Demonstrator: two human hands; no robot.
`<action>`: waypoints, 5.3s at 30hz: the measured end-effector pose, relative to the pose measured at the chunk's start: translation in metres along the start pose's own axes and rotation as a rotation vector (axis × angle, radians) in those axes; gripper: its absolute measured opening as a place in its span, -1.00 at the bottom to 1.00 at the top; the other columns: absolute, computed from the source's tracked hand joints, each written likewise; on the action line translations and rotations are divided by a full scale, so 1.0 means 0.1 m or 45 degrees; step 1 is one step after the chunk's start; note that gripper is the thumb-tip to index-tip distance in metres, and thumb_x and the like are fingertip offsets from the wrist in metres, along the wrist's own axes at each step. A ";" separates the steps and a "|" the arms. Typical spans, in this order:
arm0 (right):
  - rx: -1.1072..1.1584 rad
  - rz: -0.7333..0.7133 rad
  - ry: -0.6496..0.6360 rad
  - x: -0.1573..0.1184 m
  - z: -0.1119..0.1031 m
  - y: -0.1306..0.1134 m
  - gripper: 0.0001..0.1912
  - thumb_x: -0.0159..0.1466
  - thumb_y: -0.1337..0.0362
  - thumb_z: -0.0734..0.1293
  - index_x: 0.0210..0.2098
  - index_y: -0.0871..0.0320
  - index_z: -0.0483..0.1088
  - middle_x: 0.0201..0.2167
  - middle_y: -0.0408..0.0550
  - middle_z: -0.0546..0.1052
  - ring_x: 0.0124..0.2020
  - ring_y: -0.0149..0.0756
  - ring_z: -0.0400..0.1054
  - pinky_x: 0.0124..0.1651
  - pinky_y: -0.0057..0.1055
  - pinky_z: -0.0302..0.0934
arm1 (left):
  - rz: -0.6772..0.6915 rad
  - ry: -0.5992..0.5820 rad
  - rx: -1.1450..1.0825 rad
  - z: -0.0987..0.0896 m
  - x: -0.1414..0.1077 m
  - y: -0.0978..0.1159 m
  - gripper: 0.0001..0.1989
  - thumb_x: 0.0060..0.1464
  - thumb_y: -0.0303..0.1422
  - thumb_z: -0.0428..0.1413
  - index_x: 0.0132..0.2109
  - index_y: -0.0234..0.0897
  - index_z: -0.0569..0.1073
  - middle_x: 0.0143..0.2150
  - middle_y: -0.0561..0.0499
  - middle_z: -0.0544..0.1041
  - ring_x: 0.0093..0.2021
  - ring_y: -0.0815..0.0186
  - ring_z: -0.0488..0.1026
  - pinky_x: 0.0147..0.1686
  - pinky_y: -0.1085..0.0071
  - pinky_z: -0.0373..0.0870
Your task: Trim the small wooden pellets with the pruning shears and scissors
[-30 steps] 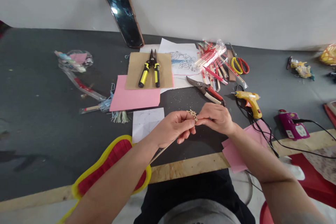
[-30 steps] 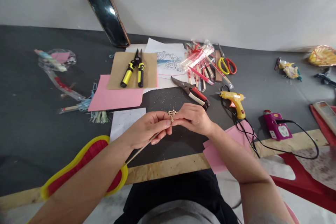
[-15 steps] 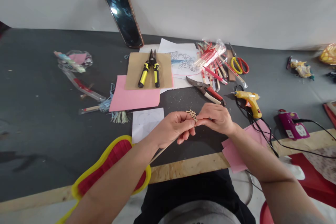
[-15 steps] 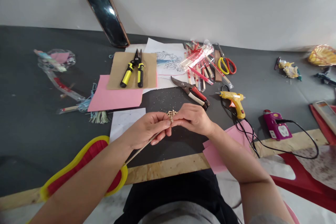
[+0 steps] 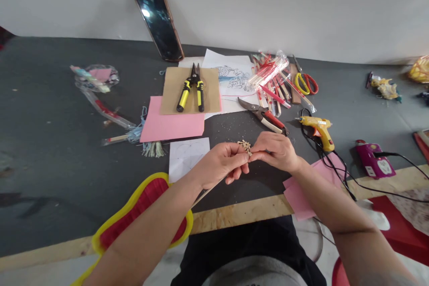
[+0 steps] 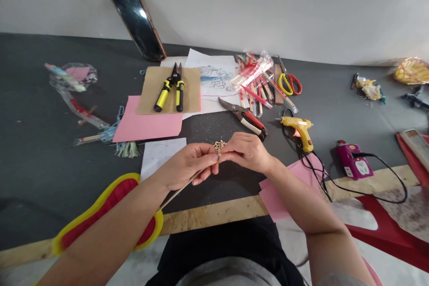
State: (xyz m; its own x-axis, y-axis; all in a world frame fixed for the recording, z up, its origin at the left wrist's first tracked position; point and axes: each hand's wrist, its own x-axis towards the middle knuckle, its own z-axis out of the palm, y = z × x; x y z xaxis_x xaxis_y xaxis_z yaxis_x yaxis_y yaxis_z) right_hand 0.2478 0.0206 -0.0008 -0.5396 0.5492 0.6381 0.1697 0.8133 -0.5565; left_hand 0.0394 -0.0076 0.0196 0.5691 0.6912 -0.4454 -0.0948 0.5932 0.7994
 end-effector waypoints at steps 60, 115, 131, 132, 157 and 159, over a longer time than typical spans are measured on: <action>0.106 0.090 -0.105 0.01 -0.05 -0.02 -0.90 0.33 0.25 0.43 -0.28 0.15 0.55 -0.46 -0.11 0.57 -0.42 -0.40 0.43 -0.30 -0.46 0.35 | -0.013 0.000 0.050 0.01 0.00 -0.01 -0.73 0.06 -0.24 0.28 -0.43 -0.33 0.43 -0.52 0.03 0.52 -0.69 0.54 0.29 -0.76 0.63 0.19; 0.144 0.070 -0.097 -0.01 -0.03 0.00 -0.94 0.28 0.31 0.47 -0.27 0.17 0.55 -0.47 -0.10 0.57 -0.42 -0.39 0.44 -0.31 -0.45 0.34 | 0.015 0.021 0.169 0.00 -0.01 0.00 -0.79 0.08 -0.31 0.22 -0.42 -0.32 0.43 -0.49 0.04 0.52 -0.65 0.52 0.33 -0.74 0.63 0.29; 0.135 0.073 -0.125 -0.01 -0.03 0.00 -0.97 0.30 0.30 0.46 -0.26 0.10 0.54 -0.45 -0.12 0.59 -0.42 -0.37 0.45 -0.32 -0.42 0.36 | -0.031 0.023 0.216 0.01 -0.03 0.05 -0.81 0.07 -0.35 0.20 -0.44 -0.32 0.41 -0.50 0.03 0.53 -0.67 0.55 0.29 -0.75 0.63 0.15; 0.133 0.071 -0.126 -0.02 -0.03 0.00 -0.97 0.29 0.31 0.47 -0.26 0.10 0.55 -0.45 -0.12 0.59 -0.42 -0.37 0.45 -0.31 -0.42 0.36 | -0.032 0.027 0.218 0.01 -0.03 0.04 -0.81 0.07 -0.35 0.20 -0.44 -0.32 0.41 -0.50 0.03 0.53 -0.67 0.55 0.29 -0.75 0.63 0.14; -0.918 0.562 0.004 -0.20 -0.24 0.44 -0.79 0.34 0.15 0.36 -0.10 0.09 0.52 0.03 0.15 0.49 0.10 0.07 0.33 0.22 0.15 0.20 | -0.083 0.023 -0.021 0.08 0.08 -0.06 -0.82 0.09 -0.40 0.23 -0.44 -0.35 0.45 -0.55 0.03 0.53 -0.70 0.54 0.28 -0.77 0.62 0.17; -0.948 0.602 -0.027 -0.25 -0.25 0.52 -0.75 0.31 0.10 0.39 -0.12 0.10 0.50 0.03 0.17 0.46 0.11 0.11 0.30 0.22 0.18 0.18 | -0.075 0.023 0.011 0.10 0.09 -0.08 -0.83 0.11 -0.42 0.22 -0.42 -0.35 0.46 -0.54 0.03 0.53 -0.69 0.54 0.30 -0.76 0.62 0.20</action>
State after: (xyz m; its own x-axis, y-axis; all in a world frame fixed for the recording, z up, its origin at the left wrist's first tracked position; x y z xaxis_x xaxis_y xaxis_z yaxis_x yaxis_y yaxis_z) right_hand 0.2907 0.0546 -0.0324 -0.2909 0.8625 0.4142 0.8685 0.4197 -0.2639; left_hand 0.0530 -0.0104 0.0131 0.5588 0.6626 -0.4987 -0.0546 0.6294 0.7752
